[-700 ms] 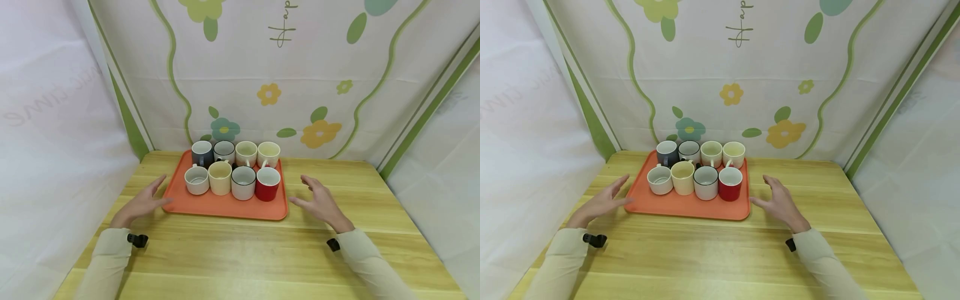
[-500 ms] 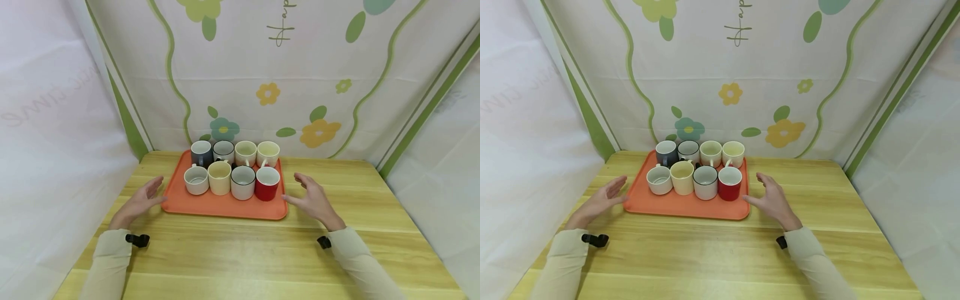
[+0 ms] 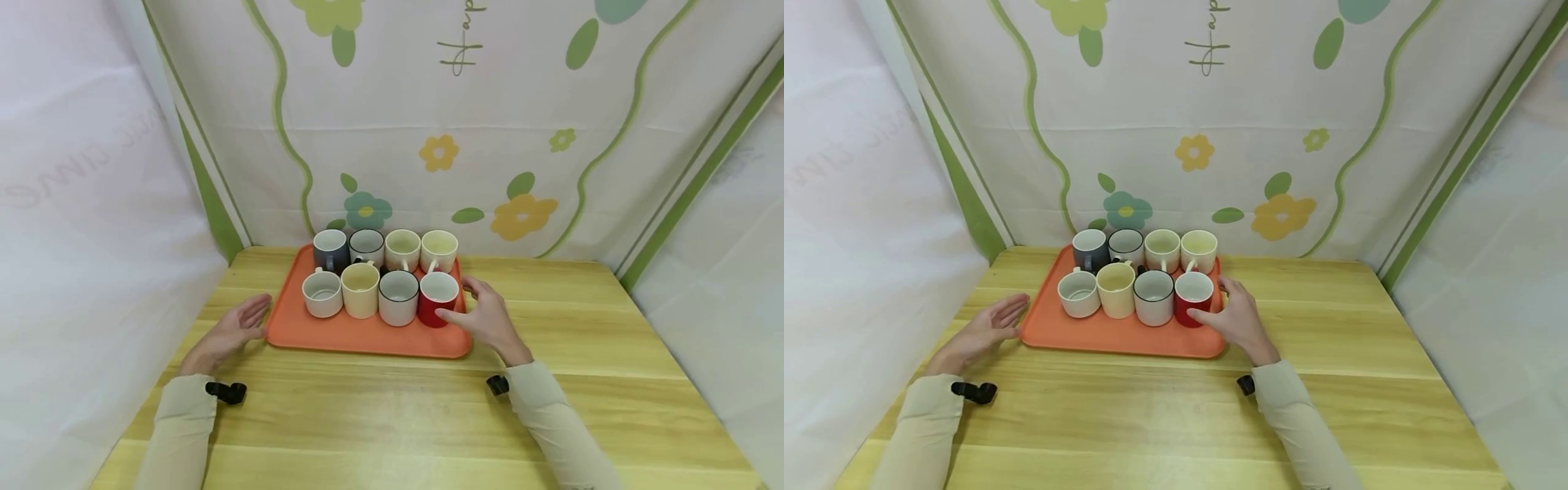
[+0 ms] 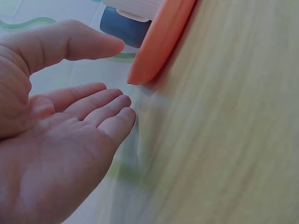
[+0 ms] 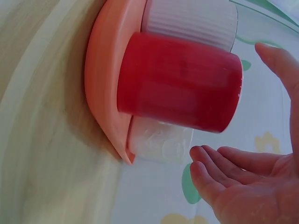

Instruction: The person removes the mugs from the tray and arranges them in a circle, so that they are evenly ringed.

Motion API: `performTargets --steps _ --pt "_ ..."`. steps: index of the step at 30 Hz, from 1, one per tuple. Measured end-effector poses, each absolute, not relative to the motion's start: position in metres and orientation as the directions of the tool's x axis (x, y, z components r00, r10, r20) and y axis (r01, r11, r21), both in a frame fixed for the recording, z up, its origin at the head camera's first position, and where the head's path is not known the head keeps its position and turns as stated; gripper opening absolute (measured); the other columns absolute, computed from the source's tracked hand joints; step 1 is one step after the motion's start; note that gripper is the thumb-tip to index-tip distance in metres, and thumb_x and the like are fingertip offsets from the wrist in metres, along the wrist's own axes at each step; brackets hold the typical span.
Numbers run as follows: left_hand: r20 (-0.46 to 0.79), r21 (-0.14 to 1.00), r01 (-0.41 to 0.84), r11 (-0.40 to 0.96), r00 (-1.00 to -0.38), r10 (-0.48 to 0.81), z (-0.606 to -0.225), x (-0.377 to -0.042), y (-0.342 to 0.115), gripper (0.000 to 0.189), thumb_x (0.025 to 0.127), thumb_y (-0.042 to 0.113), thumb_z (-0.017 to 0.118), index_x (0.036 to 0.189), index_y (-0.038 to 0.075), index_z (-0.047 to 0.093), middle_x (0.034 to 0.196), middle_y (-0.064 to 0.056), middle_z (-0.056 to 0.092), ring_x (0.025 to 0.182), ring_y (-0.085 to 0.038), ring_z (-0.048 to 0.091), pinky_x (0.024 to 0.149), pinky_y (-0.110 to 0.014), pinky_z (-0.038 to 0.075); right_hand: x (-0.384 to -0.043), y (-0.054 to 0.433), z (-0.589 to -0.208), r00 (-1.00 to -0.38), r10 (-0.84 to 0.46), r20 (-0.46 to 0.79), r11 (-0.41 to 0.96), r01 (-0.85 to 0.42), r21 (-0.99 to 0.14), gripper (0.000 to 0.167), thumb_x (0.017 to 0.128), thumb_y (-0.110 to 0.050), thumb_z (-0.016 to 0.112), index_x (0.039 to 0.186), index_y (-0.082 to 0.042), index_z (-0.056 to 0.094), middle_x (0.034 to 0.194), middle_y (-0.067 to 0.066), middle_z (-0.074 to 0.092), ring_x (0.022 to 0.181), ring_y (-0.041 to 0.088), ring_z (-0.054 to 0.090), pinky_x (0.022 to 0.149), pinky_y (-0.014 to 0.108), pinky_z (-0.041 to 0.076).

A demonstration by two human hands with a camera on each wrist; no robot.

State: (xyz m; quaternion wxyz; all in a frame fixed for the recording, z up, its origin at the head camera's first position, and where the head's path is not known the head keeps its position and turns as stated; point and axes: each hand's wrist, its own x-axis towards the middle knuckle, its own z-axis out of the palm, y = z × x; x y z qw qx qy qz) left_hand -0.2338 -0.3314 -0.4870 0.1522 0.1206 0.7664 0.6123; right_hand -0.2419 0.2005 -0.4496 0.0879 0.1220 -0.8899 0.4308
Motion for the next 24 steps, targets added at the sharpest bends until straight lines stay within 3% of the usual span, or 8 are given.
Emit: performTargets --steps 8,15,24 --pt "-0.046 0.99 0.012 0.139 -0.912 0.408 -0.494 -0.238 -0.333 0.089 0.096 -0.016 0.055 0.167 -0.007 0.002 0.174 -0.032 0.001 0.159 -0.052 0.0 0.112 -0.009 0.042 -0.247 0.188 -0.457 -0.971 -0.101 0.217 0.612 -0.233 -0.756 0.085 0.079 -0.044 0.093 0.147 -0.007 0.056 0.144 0.014 0.063 0.134 0.037 0.059 0.114 0.062 0.049" --pt "-0.063 0.993 -0.016 0.115 -0.908 0.415 -0.495 -0.239 -0.331 0.092 0.093 -0.019 0.055 0.168 -0.005 0.003 0.175 -0.029 0.0 0.16 -0.05 0.0 0.11 -0.011 0.046 -0.252 0.18 -0.459 -0.962 -0.057 0.267 0.62 -0.244 -0.746 0.085 0.076 -0.041 0.096 0.143 -0.005 0.059 0.134 0.015 0.067 0.122 0.036 0.063 0.105 0.056 0.056" --pt "-0.106 0.992 -0.067 0.109 -0.906 0.41 -0.491 -0.237 -0.329 0.097 0.09 -0.02 0.056 0.169 -0.002 0.002 0.177 -0.025 -0.001 0.161 -0.048 0.0 0.108 -0.012 0.049 -0.251 0.169 -0.467 -0.947 0.039 0.319 0.628 -0.225 -0.745 0.081 0.073 -0.042 0.097 0.135 -0.004 0.061 0.129 0.015 0.067 0.117 0.035 0.062 0.099 0.055 0.056"
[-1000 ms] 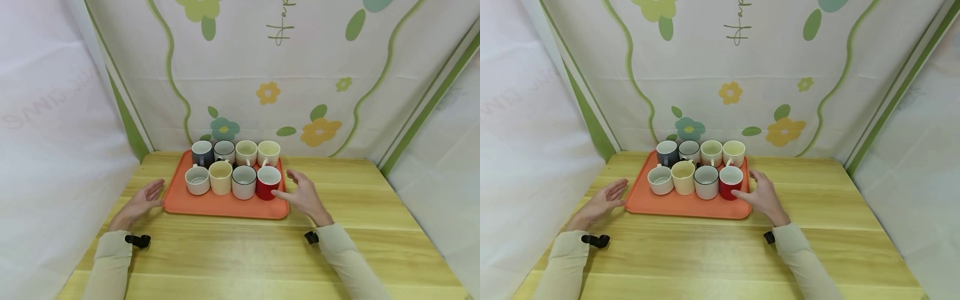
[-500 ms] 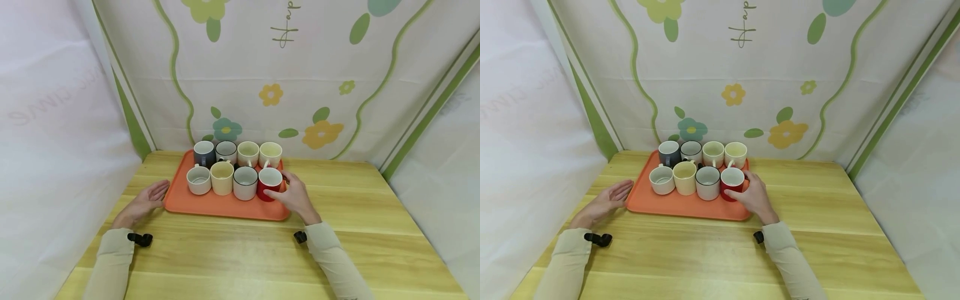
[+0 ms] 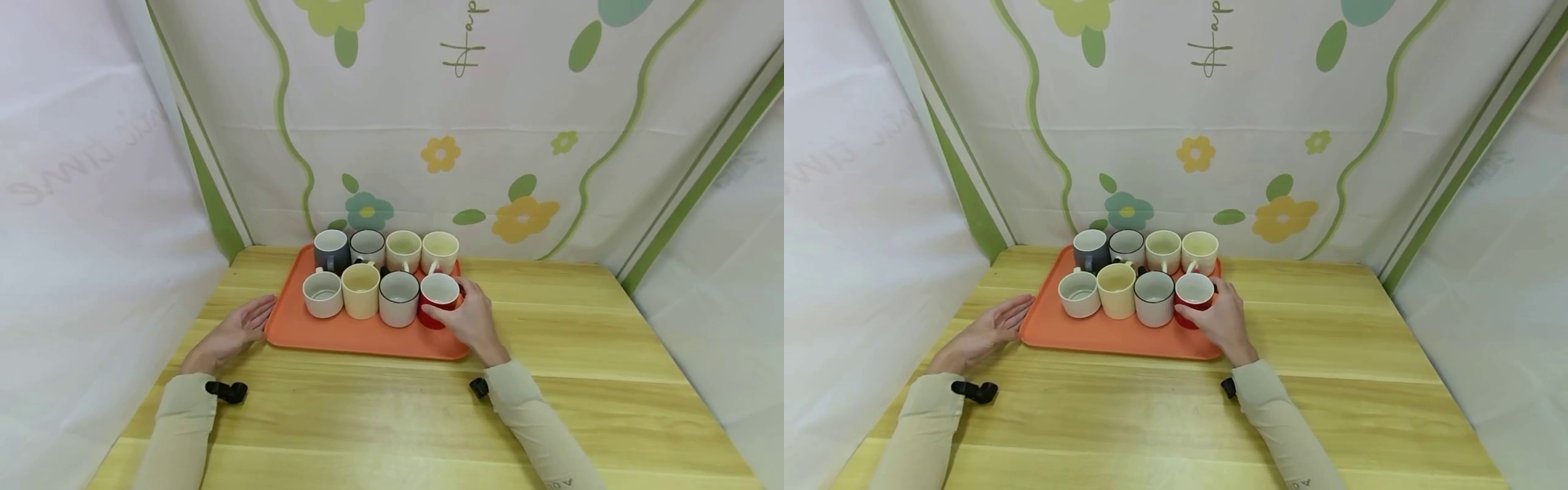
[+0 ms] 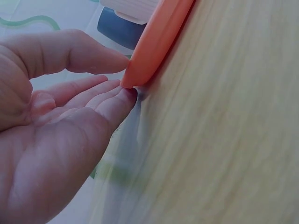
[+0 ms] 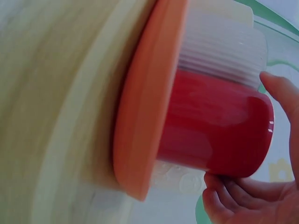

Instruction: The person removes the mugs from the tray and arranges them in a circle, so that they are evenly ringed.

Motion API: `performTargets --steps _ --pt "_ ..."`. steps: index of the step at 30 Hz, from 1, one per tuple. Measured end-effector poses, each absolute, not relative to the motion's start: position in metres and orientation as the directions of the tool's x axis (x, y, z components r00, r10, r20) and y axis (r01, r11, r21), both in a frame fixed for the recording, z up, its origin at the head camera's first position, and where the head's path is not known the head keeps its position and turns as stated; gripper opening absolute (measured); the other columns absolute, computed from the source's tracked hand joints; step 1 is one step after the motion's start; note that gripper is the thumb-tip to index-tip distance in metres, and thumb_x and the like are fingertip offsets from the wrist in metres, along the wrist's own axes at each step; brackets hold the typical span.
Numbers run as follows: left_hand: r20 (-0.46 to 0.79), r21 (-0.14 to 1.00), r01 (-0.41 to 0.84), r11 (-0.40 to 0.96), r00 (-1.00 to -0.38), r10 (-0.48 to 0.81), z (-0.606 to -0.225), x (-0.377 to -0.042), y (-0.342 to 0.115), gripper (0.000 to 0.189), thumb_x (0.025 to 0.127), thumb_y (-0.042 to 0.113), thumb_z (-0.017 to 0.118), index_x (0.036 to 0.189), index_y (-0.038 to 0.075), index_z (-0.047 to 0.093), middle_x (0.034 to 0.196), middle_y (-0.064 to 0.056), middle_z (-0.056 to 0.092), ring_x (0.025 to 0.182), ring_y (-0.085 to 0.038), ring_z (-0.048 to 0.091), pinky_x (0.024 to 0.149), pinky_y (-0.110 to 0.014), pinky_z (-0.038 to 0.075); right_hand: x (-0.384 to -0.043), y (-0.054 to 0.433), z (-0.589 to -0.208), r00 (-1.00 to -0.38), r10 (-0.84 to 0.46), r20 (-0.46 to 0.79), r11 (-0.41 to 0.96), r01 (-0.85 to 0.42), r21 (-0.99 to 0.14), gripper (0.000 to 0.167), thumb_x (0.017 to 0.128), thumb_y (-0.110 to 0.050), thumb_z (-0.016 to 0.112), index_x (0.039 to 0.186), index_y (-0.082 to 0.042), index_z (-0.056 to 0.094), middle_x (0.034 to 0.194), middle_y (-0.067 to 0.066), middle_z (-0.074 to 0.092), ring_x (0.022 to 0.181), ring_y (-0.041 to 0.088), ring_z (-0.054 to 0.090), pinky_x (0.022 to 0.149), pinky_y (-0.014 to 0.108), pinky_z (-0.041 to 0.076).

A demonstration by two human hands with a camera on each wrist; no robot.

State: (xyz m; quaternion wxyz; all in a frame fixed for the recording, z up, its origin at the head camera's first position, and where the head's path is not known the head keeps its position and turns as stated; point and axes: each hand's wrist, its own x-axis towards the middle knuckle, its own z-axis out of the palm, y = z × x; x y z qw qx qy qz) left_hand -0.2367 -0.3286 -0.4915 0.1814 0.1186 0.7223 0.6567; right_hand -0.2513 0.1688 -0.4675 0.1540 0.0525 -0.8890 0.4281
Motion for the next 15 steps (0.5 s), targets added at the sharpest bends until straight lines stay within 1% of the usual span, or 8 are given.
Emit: performTargets --steps 2,7,11,15 --pt "-0.113 0.991 -0.072 0.115 -0.906 0.407 -0.491 -0.236 -0.33 0.098 0.09 -0.019 0.057 0.169 -0.001 0.002 0.177 -0.024 -0.001 0.162 -0.047 0.0 0.108 -0.012 0.049 -0.252 0.166 -0.469 -0.942 0.063 0.331 0.63 -0.22 -0.745 0.08 0.073 -0.042 0.097 0.133 -0.004 0.062 0.127 0.015 0.068 0.116 0.035 0.063 0.097 0.054 0.057" --pt "-0.103 0.991 -0.06 0.117 -0.906 0.41 -0.491 -0.235 -0.332 0.096 0.092 -0.019 0.057 0.168 -0.003 0.001 0.177 -0.026 -0.002 0.161 -0.049 -0.001 0.108 -0.011 0.048 -0.255 0.159 -0.473 -0.93 0.104 0.352 0.634 -0.21 -0.744 0.079 0.072 -0.043 0.098 0.13 -0.004 0.063 0.123 0.016 0.069 0.114 0.035 0.064 0.096 0.053 0.057" --pt "-0.096 0.993 -0.059 0.101 -0.906 0.412 -0.493 -0.236 -0.332 0.096 0.092 -0.019 0.056 0.168 -0.002 0.001 0.176 -0.027 -0.002 0.161 -0.048 -0.001 0.109 -0.012 0.048 -0.257 0.157 -0.473 -0.926 0.119 0.358 0.647 -0.202 -0.735 0.078 0.071 -0.04 0.098 0.129 -0.002 0.062 0.122 0.018 0.069 0.112 0.037 0.064 0.095 0.054 0.056" --pt "-0.086 0.995 -0.052 0.089 -0.9 0.427 -0.495 -0.238 -0.331 0.095 0.091 -0.021 0.054 0.168 -0.003 0.001 0.176 -0.028 -0.002 0.161 -0.049 -0.001 0.111 -0.014 0.048 -0.259 0.159 -0.468 -0.929 0.125 0.349 0.65 -0.189 -0.736 0.073 0.07 -0.036 0.097 0.124 0.0 0.063 0.118 0.019 0.07 0.108 0.038 0.066 0.091 0.053 0.058"
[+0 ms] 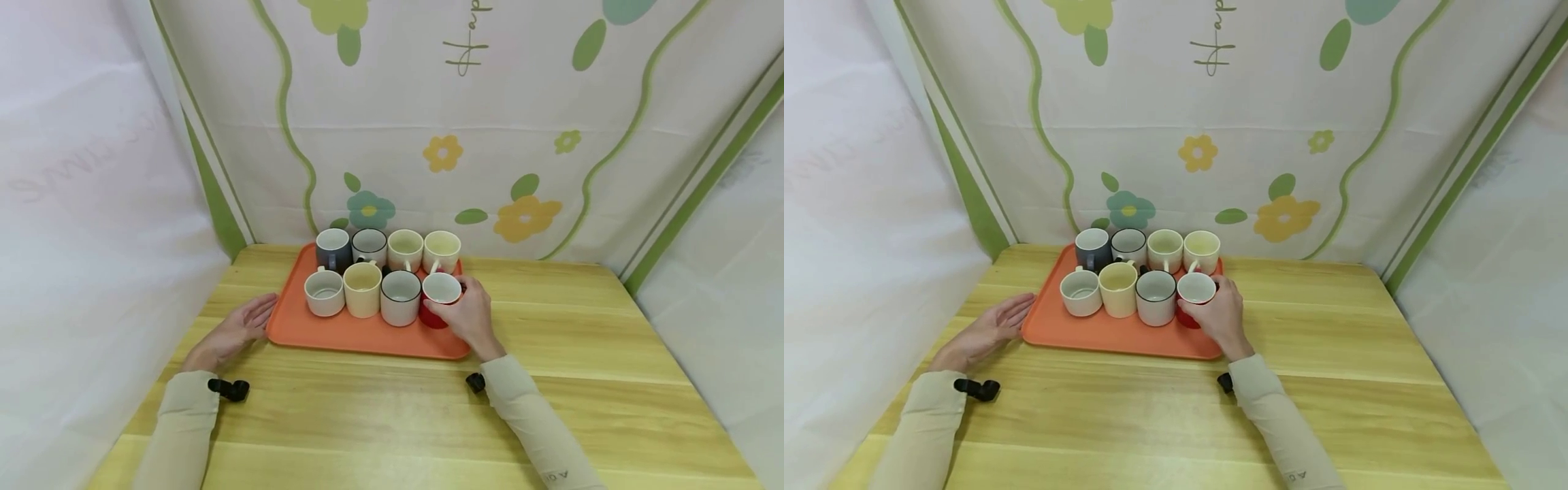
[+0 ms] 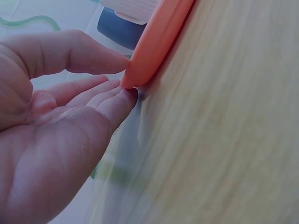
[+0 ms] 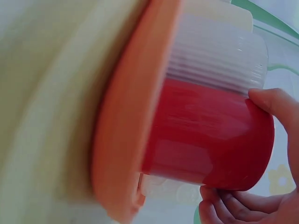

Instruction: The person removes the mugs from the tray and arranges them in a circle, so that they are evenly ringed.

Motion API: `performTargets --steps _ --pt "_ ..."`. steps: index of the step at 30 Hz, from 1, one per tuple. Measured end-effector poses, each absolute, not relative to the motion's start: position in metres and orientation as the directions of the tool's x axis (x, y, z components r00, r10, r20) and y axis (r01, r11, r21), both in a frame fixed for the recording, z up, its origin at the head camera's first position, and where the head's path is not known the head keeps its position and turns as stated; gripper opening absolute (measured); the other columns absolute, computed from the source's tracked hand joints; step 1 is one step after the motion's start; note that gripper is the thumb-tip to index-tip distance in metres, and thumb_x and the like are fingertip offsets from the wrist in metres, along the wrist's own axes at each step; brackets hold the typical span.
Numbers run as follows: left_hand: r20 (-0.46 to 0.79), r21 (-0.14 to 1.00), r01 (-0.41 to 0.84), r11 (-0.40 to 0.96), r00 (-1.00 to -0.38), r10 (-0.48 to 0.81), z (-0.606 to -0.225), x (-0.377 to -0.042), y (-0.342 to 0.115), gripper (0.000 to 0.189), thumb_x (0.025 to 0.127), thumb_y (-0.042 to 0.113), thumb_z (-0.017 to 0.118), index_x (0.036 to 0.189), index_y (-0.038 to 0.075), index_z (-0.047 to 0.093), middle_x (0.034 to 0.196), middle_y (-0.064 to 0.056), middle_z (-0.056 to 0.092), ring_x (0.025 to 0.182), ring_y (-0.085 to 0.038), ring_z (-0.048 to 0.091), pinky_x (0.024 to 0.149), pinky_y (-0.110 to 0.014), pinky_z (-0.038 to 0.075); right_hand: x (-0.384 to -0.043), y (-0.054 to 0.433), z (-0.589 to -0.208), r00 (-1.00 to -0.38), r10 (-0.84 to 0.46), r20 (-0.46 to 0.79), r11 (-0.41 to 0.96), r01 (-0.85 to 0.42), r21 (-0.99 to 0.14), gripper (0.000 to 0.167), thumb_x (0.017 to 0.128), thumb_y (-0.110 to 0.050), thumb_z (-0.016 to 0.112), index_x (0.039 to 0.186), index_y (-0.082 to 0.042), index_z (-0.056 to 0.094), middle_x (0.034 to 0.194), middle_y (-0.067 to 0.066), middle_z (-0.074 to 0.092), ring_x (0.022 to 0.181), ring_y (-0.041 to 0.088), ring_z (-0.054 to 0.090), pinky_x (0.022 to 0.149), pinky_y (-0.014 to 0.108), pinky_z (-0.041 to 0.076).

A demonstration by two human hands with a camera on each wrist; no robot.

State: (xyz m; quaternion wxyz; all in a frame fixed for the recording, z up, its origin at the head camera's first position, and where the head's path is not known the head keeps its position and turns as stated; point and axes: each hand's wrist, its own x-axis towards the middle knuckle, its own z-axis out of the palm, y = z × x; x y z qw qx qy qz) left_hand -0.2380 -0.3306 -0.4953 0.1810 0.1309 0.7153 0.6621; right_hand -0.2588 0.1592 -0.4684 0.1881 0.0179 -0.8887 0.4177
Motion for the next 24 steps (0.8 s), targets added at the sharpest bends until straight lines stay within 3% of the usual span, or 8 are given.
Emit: performTargets --steps 10,15,24 --pt "-0.106 0.994 -0.088 0.06 -0.902 0.419 -0.498 -0.238 -0.332 0.096 0.091 -0.021 0.052 0.169 -0.002 0.0 0.177 -0.024 -0.002 0.162 -0.047 -0.002 0.111 -0.013 0.046 -0.27 0.181 -0.456 -0.974 0.029 0.226 0.645 -0.155 -0.749 0.068 0.072 -0.034 0.095 0.126 -0.004 0.066 0.117 0.015 0.073 0.104 0.033 0.068 0.086 0.043 0.061" --pt "-0.11 0.994 -0.094 0.058 -0.9 0.422 -0.498 -0.239 -0.332 0.095 0.091 -0.022 0.051 0.169 -0.001 0.0 0.177 -0.023 -0.002 0.162 -0.046 -0.003 0.11 -0.013 0.047 -0.277 0.201 -0.451 -0.978 -0.076 0.193 0.627 -0.198 -0.754 0.064 0.073 -0.031 0.095 0.124 -0.006 0.068 0.115 0.014 0.073 0.099 0.031 0.069 0.082 0.036 0.058" --pt "-0.104 0.994 -0.082 0.071 -0.896 0.432 -0.498 -0.24 -0.333 0.094 0.093 -0.021 0.053 0.169 -0.001 0.001 0.178 -0.023 -0.002 0.162 -0.046 -0.002 0.111 -0.014 0.047 -0.29 0.245 -0.428 -0.942 -0.288 0.174 0.604 -0.32 -0.73 0.067 0.072 -0.026 0.097 0.13 -0.008 0.067 0.121 0.012 0.073 0.113 0.031 0.068 0.097 0.043 0.057"
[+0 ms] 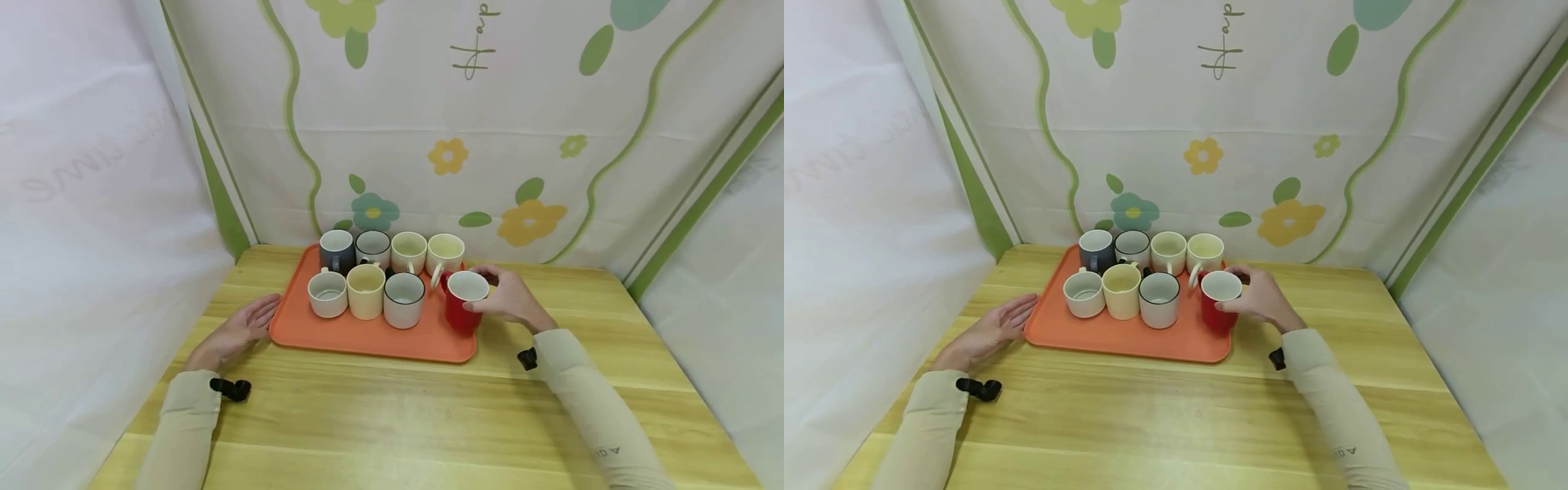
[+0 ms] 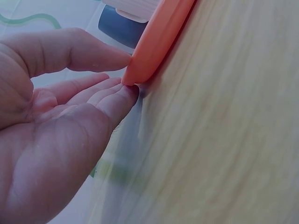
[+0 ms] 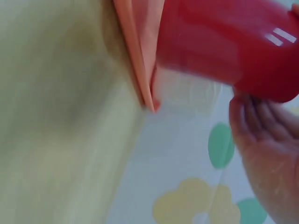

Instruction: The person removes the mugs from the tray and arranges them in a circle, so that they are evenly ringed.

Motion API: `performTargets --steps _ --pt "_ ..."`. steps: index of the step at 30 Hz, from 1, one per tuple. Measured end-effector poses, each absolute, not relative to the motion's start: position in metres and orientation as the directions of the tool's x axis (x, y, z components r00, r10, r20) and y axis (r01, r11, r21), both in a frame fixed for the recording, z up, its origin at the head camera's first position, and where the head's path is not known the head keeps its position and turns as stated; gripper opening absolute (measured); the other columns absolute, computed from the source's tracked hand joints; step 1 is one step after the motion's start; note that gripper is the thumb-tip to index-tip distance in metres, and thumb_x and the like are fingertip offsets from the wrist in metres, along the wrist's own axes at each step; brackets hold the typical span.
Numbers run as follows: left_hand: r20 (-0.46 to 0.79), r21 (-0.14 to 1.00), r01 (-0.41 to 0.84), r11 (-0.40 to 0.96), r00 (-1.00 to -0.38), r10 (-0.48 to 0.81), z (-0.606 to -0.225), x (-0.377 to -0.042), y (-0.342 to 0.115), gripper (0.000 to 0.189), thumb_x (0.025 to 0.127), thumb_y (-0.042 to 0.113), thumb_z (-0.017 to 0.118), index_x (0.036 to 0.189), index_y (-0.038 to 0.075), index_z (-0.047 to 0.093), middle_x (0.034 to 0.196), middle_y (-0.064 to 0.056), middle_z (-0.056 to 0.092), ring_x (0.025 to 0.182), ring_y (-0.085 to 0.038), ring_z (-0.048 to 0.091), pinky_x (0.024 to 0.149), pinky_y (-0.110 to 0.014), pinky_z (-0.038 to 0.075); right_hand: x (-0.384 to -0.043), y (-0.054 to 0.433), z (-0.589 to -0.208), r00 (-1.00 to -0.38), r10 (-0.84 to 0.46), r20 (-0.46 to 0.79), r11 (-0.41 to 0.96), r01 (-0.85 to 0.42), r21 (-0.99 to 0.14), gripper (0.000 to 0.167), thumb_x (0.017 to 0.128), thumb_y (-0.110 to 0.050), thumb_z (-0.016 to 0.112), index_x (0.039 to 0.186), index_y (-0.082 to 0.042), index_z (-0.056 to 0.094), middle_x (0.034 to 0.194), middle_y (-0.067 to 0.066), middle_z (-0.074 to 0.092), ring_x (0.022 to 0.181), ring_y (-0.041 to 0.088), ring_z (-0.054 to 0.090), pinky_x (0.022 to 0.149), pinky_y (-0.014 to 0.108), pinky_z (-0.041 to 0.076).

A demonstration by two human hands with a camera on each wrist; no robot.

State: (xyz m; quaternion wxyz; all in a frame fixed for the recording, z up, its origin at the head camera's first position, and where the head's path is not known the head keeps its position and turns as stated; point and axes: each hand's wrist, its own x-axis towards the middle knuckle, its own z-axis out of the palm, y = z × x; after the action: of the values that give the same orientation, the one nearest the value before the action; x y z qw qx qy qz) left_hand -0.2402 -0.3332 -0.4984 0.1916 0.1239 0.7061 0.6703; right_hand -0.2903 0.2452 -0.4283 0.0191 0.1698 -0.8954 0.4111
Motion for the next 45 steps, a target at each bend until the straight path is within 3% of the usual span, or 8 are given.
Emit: performTargets --steps 4,11,19,26,35,45 --pt "-0.101 0.995 -0.083 0.061 -0.896 0.433 -0.499 -0.241 -0.333 0.094 0.093 -0.02 0.053 0.169 0.0 0.0 0.178 -0.022 -0.002 0.162 -0.046 -0.002 0.111 -0.014 0.047 -0.297 0.266 -0.415 -0.921 -0.35 0.168 0.609 -0.361 -0.707 0.068 0.074 -0.022 0.096 0.133 -0.008 0.065 0.124 0.012 0.072 0.115 0.031 0.067 0.099 0.037 0.056" --pt "-0.104 0.994 -0.085 0.064 -0.898 0.427 -0.498 -0.241 -0.331 0.095 0.094 -0.018 0.056 0.169 0.0 0.001 0.178 -0.021 -0.002 0.163 -0.044 0.0 0.11 -0.014 0.047 -0.308 0.297 -0.398 -0.907 -0.384 0.175 0.601 -0.389 -0.698 0.068 0.077 -0.015 0.094 0.136 -0.003 0.064 0.125 0.017 0.07 0.113 0.03 0.064 0.094 0.011 0.05" --pt "-0.098 0.995 -0.088 0.044 -0.897 0.431 -0.5 -0.244 -0.331 0.096 0.093 -0.019 0.057 0.169 0.0 0.001 0.178 -0.021 -0.002 0.163 -0.045 -0.001 0.11 -0.014 0.047 -0.318 0.326 -0.398 -0.933 -0.343 0.106 0.673 -0.323 -0.665 0.076 0.078 -0.021 0.094 0.144 -0.004 0.059 0.134 0.017 0.068 0.118 0.031 0.064 0.092 0.011 0.049" --pt "-0.095 0.995 -0.088 0.036 -0.892 0.442 -0.502 -0.245 -0.333 0.096 0.094 -0.019 0.057 0.169 0.0 0.001 0.178 -0.022 -0.002 0.163 -0.045 -0.001 0.111 -0.015 0.048 -0.321 0.344 -0.411 -0.945 -0.313 0.095 0.686 -0.294 -0.666 0.071 0.08 -0.025 0.094 0.14 -0.006 0.061 0.131 0.016 0.068 0.114 0.028 0.064 0.09 0.011 0.05" --pt "-0.098 0.995 -0.09 0.039 -0.896 0.434 -0.501 -0.244 -0.332 0.095 0.094 -0.02 0.056 0.169 -0.001 0.001 0.178 -0.022 -0.001 0.163 -0.045 0.0 0.112 -0.016 0.047 -0.324 0.36 -0.426 -0.95 -0.307 0.056 0.707 -0.267 -0.654 0.077 0.083 -0.029 0.092 0.145 -0.002 0.056 0.14 0.021 0.065 0.125 0.037 0.063 0.089 0.003 0.045" --pt "-0.1 0.995 -0.089 0.045 -0.902 0.42 -0.504 -0.243 -0.333 0.094 0.094 -0.02 0.054 0.169 0.0 0.001 0.178 -0.021 -0.001 0.163 -0.044 -0.001 0.112 -0.016 0.047 -0.325 0.367 -0.436 -0.945 -0.327 0.017 0.657 -0.24 -0.714 0.081 0.086 -0.025 0.089 0.153 -0.001 0.049 0.15 0.023 0.057 0.132 0.037 0.058 0.091 0.003 0.047"
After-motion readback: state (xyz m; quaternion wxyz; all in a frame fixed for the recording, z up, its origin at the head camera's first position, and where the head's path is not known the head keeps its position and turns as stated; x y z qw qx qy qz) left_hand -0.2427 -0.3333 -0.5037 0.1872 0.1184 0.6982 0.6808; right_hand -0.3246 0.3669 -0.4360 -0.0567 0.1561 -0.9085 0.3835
